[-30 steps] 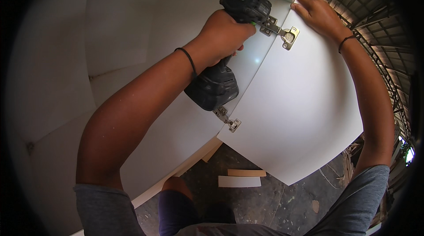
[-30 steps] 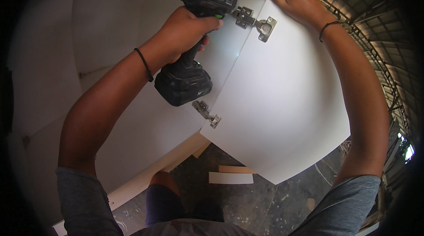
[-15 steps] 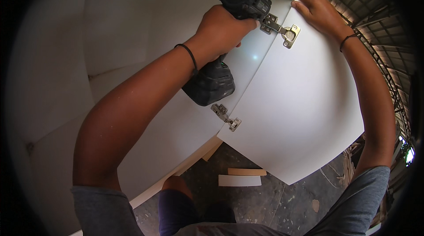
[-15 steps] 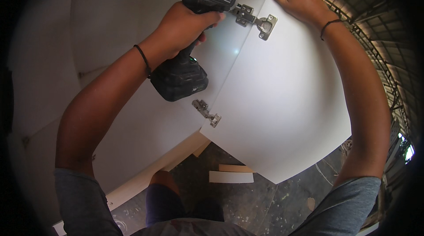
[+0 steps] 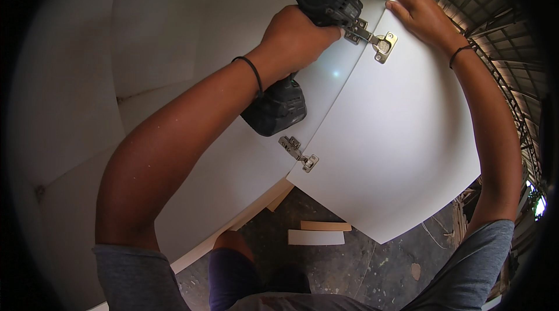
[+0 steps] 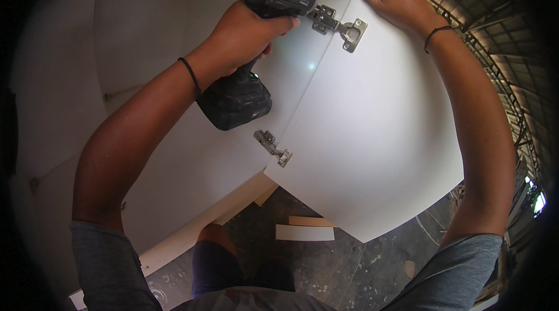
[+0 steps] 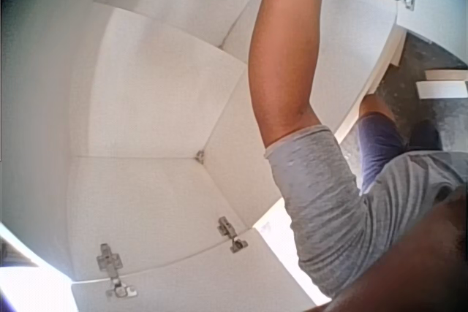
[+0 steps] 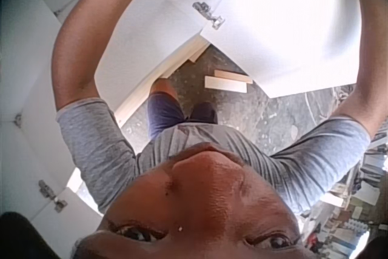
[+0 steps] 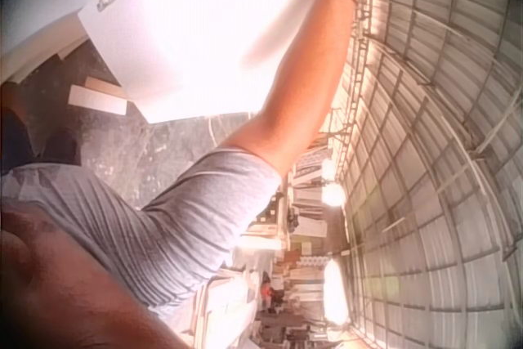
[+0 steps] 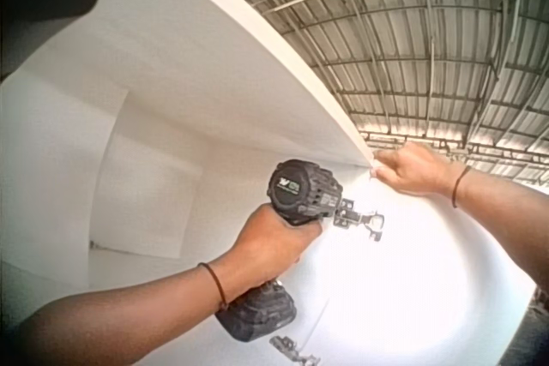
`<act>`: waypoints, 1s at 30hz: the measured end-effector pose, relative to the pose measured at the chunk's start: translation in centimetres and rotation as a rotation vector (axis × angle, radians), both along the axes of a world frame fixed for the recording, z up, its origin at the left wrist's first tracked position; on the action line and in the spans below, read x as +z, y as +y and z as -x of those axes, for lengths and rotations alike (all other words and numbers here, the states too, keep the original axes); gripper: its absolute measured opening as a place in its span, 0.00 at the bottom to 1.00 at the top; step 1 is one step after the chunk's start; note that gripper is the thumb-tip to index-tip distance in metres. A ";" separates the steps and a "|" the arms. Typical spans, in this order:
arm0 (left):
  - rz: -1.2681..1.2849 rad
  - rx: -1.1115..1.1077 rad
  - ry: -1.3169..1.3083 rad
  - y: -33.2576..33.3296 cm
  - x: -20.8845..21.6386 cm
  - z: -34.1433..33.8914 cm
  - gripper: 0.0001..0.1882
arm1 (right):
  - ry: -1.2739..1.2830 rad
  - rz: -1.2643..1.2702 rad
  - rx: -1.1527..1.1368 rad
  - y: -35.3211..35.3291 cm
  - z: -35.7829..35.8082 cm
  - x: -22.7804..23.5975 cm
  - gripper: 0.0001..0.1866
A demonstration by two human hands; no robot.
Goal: The person installs hinges on a white cabinet door using a power drill. They position the door against the cabinet frame and secure the metal hinges with screws.
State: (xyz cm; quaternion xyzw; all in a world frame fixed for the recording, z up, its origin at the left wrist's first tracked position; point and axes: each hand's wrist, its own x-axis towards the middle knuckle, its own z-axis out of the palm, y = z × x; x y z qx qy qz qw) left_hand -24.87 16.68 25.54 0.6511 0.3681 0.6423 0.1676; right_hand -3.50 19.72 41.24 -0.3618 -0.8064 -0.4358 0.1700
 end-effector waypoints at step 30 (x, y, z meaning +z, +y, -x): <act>0.065 -0.029 -0.054 0.4 -0.1 -0.5 0.12 | -0.056 -0.019 0.054 -0.3 0.4 -0.2 0.18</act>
